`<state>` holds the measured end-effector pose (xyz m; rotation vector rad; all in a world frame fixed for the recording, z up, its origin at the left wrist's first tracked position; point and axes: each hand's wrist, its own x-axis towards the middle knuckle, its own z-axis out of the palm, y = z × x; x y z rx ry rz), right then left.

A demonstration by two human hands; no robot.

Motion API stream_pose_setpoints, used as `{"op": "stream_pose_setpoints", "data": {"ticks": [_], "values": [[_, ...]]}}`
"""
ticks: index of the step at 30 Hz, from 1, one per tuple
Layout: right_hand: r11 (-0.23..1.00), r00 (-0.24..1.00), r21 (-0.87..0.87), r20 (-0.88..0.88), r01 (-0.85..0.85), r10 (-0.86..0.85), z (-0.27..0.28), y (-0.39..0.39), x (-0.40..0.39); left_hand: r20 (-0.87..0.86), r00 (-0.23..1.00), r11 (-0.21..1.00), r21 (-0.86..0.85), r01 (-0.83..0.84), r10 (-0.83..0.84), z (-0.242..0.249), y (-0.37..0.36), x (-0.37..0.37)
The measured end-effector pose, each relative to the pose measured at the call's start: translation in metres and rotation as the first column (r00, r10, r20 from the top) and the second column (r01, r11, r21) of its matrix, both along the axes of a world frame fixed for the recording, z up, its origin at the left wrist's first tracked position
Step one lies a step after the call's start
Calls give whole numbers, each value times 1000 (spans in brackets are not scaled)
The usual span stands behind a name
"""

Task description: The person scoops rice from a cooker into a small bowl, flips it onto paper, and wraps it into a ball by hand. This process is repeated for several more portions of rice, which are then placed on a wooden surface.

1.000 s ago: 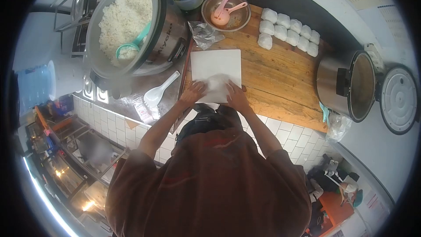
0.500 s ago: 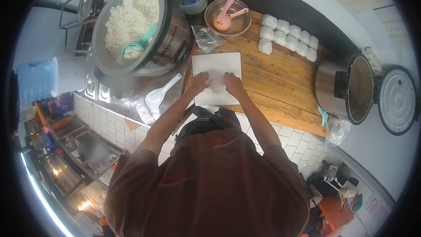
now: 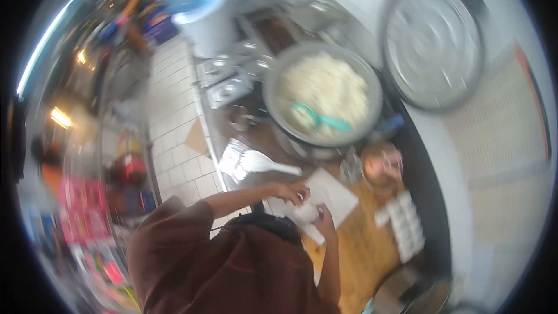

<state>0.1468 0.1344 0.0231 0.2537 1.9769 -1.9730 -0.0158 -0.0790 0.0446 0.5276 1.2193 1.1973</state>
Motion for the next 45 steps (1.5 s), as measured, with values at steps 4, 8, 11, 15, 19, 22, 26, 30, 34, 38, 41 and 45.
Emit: {"op": "stream_pose_setpoints", "data": {"ticks": [4, 8, 11, 15, 19, 22, 26, 30, 34, 38, 41, 45], "values": [[997, 999, 79, -46, 15, -12, 25, -17, -50, -328, 793, 831, 419, -365, 513, -10, -31, 0], [932, 984, 354, -117, -82, 131, 86, -59, -95, -484, 592, 715, 107, -691, 644, 53, -50, 22], [983, 943, 121, -320, 135, -90, 121, -91, -108, -514, 338, 500, 214, -839, 789, 87, -54, 30], [765, 865, -483, -29, 426, -500, 103, -114, -122, -406, 226, 405, 436, -803, 886, 102, -57, 17], [595, 875, -753, -55, 280, -480, 93, -128, -116, -399, 439, 592, 589, -550, 805, 104, -51, 16], [667, 912, -720, -120, 191, -391, 88, -155, -138, 738, -347, -643, 151, -751, 579, 67, 85, 48], [800, 927, -588, -223, 121, -303, 91, -161, -146, -93, 142, 169, 550, -818, 986, 124, -1, 38], [883, 898, -434, -297, 177, -326, 111, -141, -148, -621, 385, 703, 416, -576, 683, 103, 23, 40], [836, 804, -213, -235, 506, -547, 147, -94, -73, -273, 677, 730, 293, -618, 683, 38, 131, 164], [625, 622, 10, -114, 780, -775, 87, 0, 75, -291, 903, 944, -6, -331, 315, 80, 138, 151], [177, 181, -104, 37, 979, -983, 37, 46, 114, -354, 935, 984, -164, -73, 10, 80, 168, 120], [-117, -118, 276, -13, 954, -993, -21, 129, 147, -251, 943, 975, -18, 220, -217, 75, 137, 77]]}}
